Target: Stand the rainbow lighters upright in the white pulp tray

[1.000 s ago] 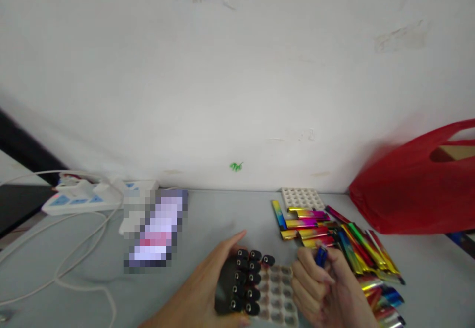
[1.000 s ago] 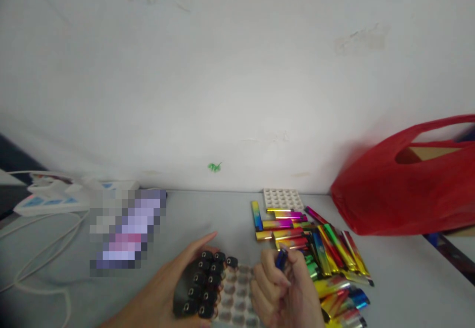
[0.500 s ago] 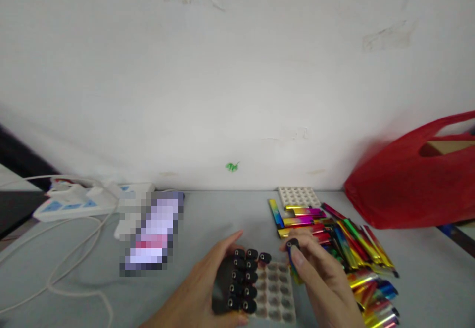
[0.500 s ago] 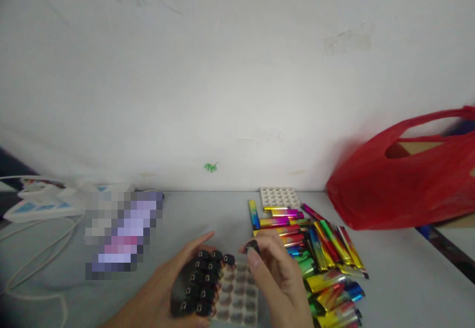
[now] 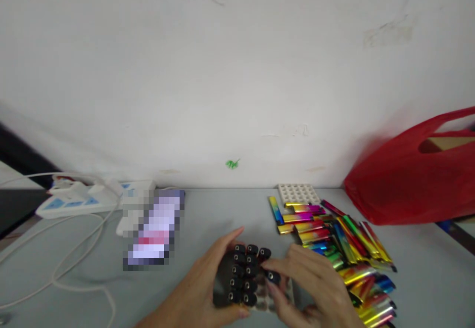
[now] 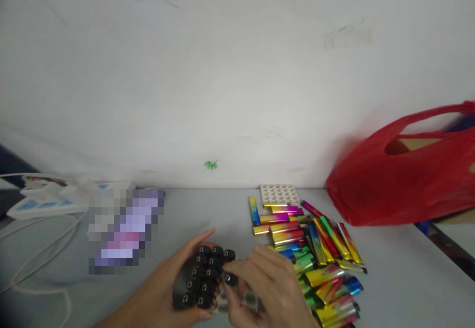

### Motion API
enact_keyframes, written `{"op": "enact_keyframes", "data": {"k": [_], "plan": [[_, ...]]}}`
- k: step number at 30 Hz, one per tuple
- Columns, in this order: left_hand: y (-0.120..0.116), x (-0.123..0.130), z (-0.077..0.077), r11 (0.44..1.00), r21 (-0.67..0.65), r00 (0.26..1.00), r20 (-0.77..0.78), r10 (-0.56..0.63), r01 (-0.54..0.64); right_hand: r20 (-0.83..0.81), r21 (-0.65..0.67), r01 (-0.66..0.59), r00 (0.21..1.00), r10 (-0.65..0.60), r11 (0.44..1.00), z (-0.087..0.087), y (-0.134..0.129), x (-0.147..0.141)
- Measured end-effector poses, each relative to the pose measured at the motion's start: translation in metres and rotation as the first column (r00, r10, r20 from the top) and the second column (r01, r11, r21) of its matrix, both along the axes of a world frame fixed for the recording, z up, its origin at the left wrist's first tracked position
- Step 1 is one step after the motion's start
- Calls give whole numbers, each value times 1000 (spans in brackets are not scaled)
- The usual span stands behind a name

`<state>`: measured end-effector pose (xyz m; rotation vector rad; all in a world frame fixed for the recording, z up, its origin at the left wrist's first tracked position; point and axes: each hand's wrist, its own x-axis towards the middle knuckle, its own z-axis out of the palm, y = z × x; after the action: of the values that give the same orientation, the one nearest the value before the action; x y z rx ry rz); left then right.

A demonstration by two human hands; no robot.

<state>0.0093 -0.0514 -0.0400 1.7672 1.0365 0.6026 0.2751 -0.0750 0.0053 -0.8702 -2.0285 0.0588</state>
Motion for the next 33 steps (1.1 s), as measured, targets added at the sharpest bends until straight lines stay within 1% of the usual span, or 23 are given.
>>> {"op": "enact_keyframes", "data": {"k": [5, 10, 13, 15, 19, 22, 25, 29, 33], "plan": [[1, 0, -6, 1000, 22, 1000, 19, -6, 5, 19, -48, -38, 999, 39, 998, -3, 2, 0], [1, 1, -3, 1000, 9, 1000, 16, -3, 3, 65, -75, -59, 996, 64, 995, 1, 3, 0], [0, 1, -2, 1000, 16, 1000, 6, 21, -21, 66, -85, -42, 997, 47, 995, 0, 1, 1], [0, 1, -2, 1000, 21, 1000, -4, 16, -16, 44, -100, -31, 998, 35, 995, -3, 0, 0], [-1, 1, -2, 1000, 20, 1000, -12, 15, -15, -14, -160, 13, 1000, -16, 987, -7, -5, 1], [-2, 1, 2, 999, 8, 998, -45, 38, -38, -29, -166, 114, 992, -121, 979, -8, -7, 3], [-2, 0, 4, 999, -14, 998, -58, 40, -41, -3, -146, 271, 962, -275, 951, -9, -4, 6], [-1, 1, 4, 999, -29, 999, -48, 25, -27, 158, -110, 494, 865, -476, 862, -18, 4, 11], [-2, 3, 8, 998, -45, 998, -41, 51, -53, 326, -20, 622, 744, -583, 783, -36, 10, 18]]}}
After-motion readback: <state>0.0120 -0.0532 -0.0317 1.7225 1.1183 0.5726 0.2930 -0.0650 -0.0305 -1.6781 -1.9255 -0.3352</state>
